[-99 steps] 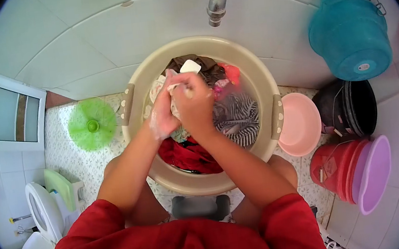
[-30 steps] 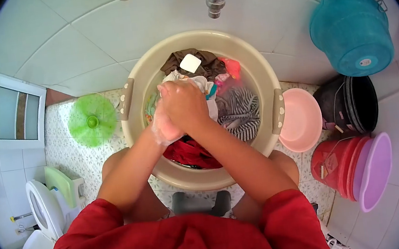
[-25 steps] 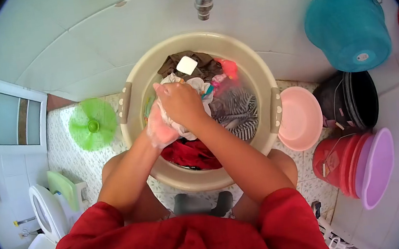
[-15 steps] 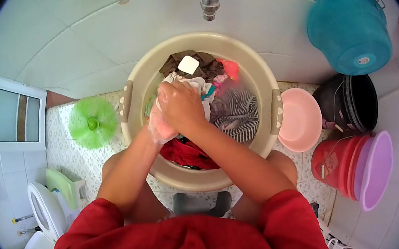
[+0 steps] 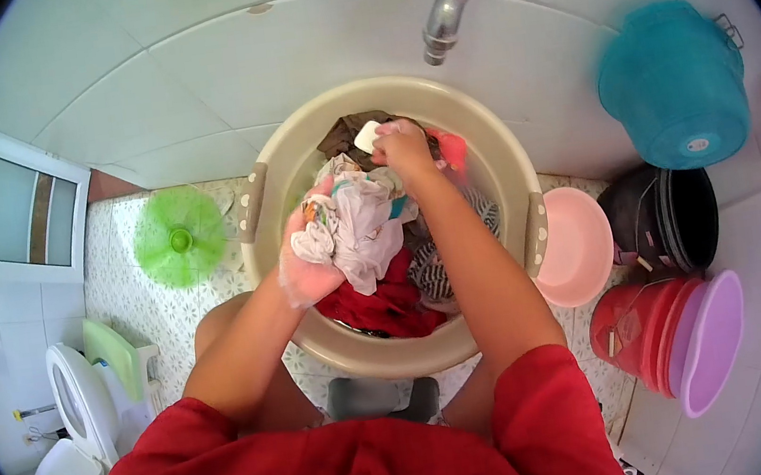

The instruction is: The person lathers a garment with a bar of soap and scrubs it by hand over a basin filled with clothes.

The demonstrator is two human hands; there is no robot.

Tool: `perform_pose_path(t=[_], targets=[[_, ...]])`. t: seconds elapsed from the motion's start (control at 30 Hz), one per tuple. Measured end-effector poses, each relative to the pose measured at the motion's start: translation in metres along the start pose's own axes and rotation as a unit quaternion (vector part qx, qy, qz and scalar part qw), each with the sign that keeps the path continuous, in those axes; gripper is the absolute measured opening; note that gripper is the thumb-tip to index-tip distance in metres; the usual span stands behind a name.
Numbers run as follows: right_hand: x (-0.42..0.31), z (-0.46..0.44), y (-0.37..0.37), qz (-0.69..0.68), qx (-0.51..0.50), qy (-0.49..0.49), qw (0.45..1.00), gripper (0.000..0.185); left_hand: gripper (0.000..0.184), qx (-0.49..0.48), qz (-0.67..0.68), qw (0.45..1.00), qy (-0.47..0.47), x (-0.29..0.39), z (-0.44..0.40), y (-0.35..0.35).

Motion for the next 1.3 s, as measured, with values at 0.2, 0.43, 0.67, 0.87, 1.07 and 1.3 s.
perform_pose_path(t=[0.2, 0.43, 0.67, 0.87, 1.07, 1.3], targets=[[-0.038, -0.021, -0.026, 0.245, 0.001, 0.157, 0.957, 0.033, 0.031, 0.104, -0.006, 0.994, -0.043, 0.020, 0.012, 0.018], [-0.060, -0.012, -0.011, 0.336, 0.073, 0.254, 0.904, 0.023, 0.025, 0.110, -0.009, 0.992, -0.053, 0.025, 0.015, 0.023], [-0.064, 0.077, 0.010, 0.324, -0.051, -0.064, 0.943, 0.035, 0.026, 0.137, -0.096, 0.976, -0.137, 0.037, 0.007, 0.025], [-0.040, 0.127, -0.002, 0.190, -0.130, -0.209, 0.951, 0.065, 0.049, 0.112, -0.251, 0.931, -0.242, 0.038, 0.003, -0.003], [-0.047, 0.129, -0.020, -0.105, -0.144, -0.108, 0.978, 0.038, 0.043, 0.152, -0.273, 0.909, -0.277, 0.042, 0.002, 0.004], [-0.095, 0.116, 0.013, 0.021, 0.029, 0.153, 0.988, 0.024, 0.045, 0.153, 0.073, 0.973, -0.157, 0.031, -0.009, 0.036]])
Point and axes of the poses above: each hand's wrist, its own z-axis away from the middle knuckle, its own y-axis out of the back of the hand, x = y × z, the point moved 10 cm from there along -z, towards the middle knuckle, and after that the axes turned 5 degrees about y, right-handed, at the moved point
